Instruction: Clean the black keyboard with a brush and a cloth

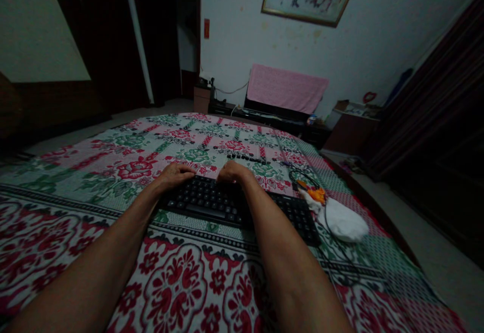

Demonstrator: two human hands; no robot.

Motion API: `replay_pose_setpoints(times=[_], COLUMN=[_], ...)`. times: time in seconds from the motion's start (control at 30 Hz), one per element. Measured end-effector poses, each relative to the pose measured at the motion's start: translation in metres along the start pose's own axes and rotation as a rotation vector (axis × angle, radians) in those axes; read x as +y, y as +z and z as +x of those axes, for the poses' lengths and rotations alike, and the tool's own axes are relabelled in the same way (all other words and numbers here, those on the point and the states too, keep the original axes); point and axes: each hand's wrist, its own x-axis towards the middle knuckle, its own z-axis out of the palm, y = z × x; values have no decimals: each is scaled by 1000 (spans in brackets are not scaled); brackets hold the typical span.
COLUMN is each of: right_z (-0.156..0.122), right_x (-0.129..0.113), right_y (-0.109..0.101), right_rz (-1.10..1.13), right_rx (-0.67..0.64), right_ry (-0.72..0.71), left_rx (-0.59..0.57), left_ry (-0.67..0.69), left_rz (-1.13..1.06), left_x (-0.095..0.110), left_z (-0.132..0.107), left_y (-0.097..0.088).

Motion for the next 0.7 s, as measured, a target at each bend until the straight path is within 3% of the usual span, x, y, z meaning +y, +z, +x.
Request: replay_pose_setpoints(times=[0.27,0.7], right_z=[13,16], right_x=[1,2], right_y=[-3,-3], right_rz=[-80,-63], right_rx=[-93,-125], right_ry=[13,31], left_rx=[-3,-9], left_ry=[4,-4], left_rz=[23,56], left_x=[-5,-6], left_z=[3,4], left_y=[2,2])
